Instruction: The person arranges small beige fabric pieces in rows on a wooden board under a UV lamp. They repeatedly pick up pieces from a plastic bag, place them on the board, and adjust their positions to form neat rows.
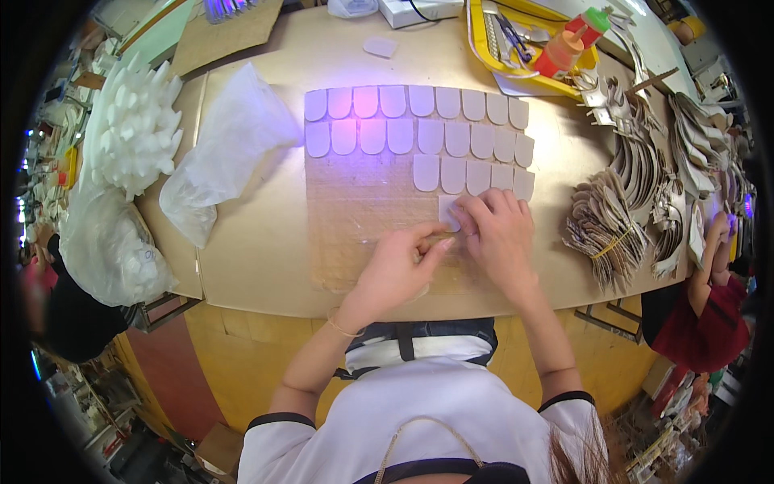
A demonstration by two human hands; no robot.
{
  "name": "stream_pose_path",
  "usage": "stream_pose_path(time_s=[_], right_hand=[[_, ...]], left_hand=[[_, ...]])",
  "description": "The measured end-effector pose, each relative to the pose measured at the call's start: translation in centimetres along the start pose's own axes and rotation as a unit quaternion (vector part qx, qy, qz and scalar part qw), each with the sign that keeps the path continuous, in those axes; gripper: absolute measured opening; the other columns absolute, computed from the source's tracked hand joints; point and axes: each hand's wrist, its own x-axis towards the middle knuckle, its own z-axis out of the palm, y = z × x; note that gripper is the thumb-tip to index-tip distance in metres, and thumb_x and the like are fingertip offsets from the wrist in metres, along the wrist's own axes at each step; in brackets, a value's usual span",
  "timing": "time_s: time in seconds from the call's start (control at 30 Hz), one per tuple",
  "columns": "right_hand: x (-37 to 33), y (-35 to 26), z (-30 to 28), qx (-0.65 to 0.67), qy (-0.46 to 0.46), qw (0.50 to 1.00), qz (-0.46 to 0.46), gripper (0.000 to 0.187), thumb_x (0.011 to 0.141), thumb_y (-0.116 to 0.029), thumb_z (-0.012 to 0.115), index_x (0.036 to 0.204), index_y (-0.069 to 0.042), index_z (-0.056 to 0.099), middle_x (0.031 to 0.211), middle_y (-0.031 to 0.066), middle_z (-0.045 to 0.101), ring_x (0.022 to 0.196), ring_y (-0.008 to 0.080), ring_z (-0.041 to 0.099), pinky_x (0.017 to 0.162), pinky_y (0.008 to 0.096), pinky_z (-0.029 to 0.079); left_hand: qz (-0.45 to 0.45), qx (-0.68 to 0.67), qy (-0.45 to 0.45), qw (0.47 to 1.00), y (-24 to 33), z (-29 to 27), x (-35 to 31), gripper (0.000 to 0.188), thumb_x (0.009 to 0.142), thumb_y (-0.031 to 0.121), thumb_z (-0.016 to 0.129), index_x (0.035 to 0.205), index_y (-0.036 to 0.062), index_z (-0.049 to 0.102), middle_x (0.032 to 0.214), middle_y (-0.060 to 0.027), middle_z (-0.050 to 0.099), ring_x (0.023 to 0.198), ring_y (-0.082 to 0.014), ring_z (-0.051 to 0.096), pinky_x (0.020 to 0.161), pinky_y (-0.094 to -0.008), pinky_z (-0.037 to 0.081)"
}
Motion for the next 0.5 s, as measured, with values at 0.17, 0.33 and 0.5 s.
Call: stream_pose_path(time_s=[0.17,0.33,0.5], right_hand=[[-0.8,-1.0,-2.2,0.366,-0.129,0.913,0.125,0.021,0.092,-0.016,0.068,0.111,-0.008,0.068,0.090,0.0032,0.065,0.081,0.0163,0.063,0.075,0.0312,0.049],[-1.4,-3.1,-3.4,0.693,-0.273,0.632,0.213,0.024,0.096,-0.015,0.066,0.109,0.005,0.066,0.092,0.0023,0.067,0.085,0.0106,0.064,0.073,0.0273,0.053],[-0.9,-3.6,-3.5,0.481,-0.108,0.863,0.107,0.014,0.090,-0.009,0.071,0.098,0.002,0.070,0.086,0.0052,0.069,0.075,0.0110,0.061,0.064,0.0261,0.048]], left_hand=[[0.116,-0.321,0.107,0.934,-0.9,-1.1,-2.1,0.027,0.095,0.006,0.063,0.120,-0.0006,0.062,0.086,-0.0034,0.066,0.071,-0.0056,0.060,0.058,-0.0219,0.047],[0.204,-0.282,0.157,0.924,-0.7,-1.3,-3.0,0.032,0.091,0.001,0.066,0.122,-0.0045,0.059,0.096,-0.0066,0.066,0.078,-0.0073,0.063,0.066,-0.0195,0.051],[0.162,-0.309,0.197,0.916,-0.4,-0.4,-3.0,0.032,0.090,0.002,0.070,0.119,-0.0059,0.060,0.095,-0.0064,0.066,0.080,-0.0072,0.064,0.067,-0.0202,0.052]])
